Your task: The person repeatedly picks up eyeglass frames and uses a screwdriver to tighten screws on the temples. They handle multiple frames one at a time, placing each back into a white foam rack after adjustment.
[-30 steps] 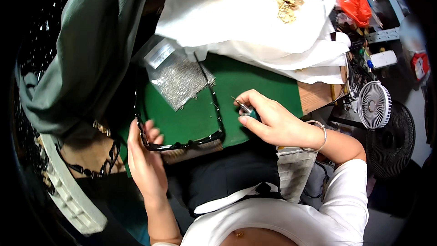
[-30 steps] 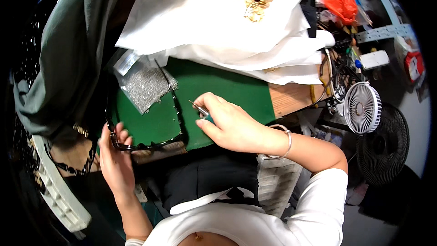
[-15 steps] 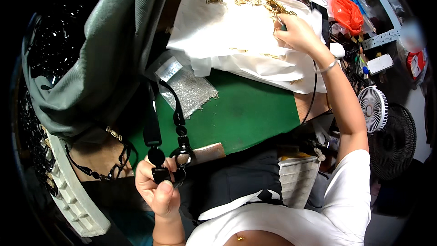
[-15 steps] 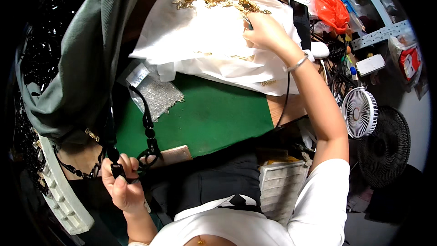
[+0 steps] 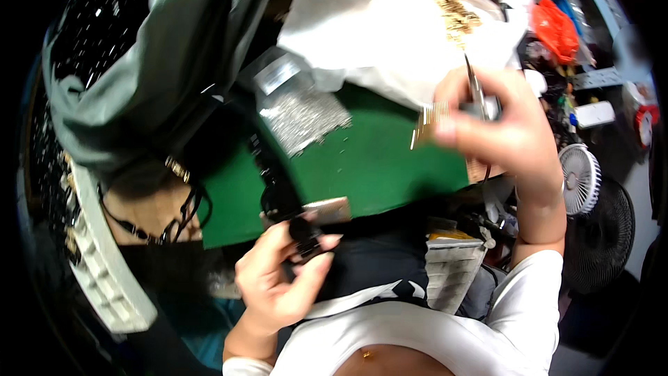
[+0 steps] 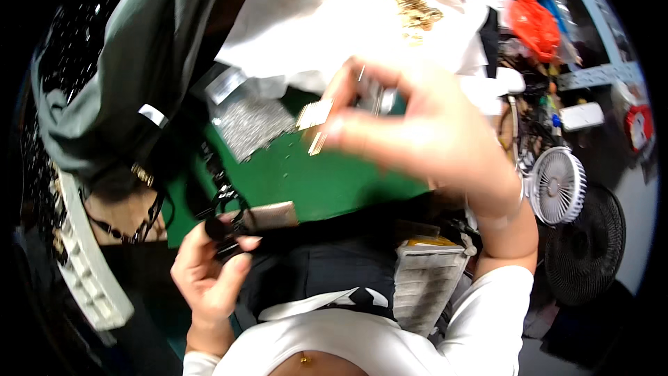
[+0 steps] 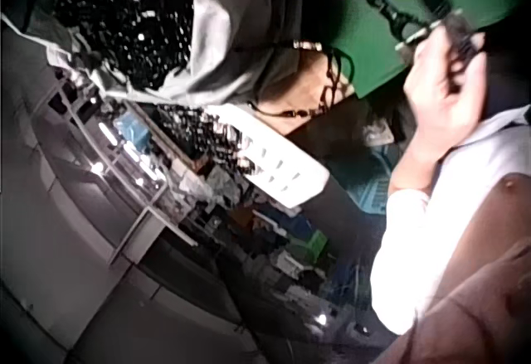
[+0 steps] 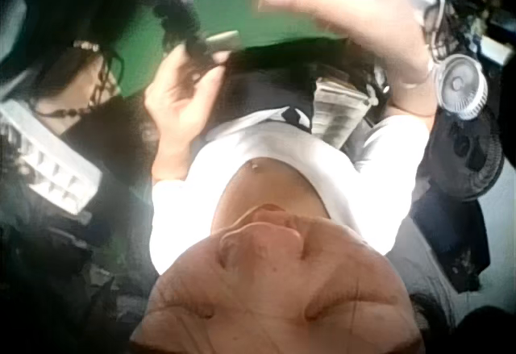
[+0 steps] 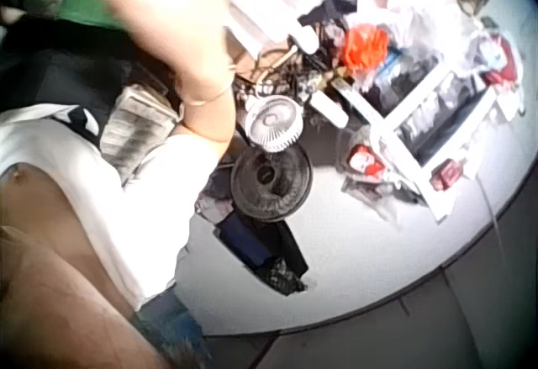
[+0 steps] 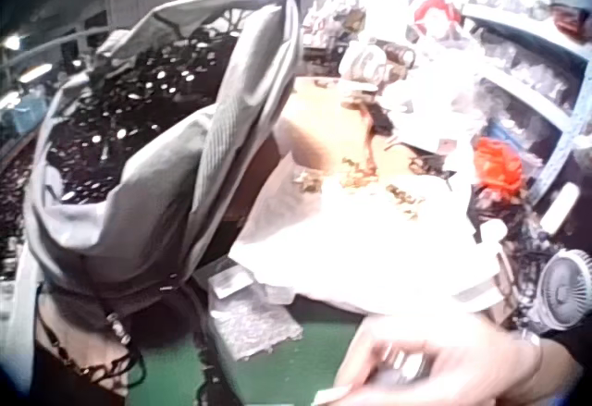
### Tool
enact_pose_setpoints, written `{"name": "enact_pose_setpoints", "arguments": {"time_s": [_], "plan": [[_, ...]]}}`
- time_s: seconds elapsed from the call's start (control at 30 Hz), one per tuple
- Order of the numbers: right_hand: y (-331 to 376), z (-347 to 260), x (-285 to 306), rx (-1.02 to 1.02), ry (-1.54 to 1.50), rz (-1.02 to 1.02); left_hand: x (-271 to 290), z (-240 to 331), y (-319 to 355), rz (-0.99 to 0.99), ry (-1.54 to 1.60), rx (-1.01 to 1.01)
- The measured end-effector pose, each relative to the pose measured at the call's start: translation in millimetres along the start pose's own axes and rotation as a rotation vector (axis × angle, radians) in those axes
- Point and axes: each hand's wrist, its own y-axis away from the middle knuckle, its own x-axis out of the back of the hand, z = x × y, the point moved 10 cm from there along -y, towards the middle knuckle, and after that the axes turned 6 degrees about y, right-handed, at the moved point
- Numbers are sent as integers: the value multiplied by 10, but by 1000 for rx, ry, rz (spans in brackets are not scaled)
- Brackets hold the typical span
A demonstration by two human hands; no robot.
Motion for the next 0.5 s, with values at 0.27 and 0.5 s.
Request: {"name": "enact_pose_setpoints", "arguments": {"time_s": [0.27, 0.5], "plan": [[81, -129, -981, 168, -121, -361, -98, 109, 28, 2, -280, -75], [84, -168, -907, 271, 96, -238, -91, 203, -19, 17, -339, -171]]}}
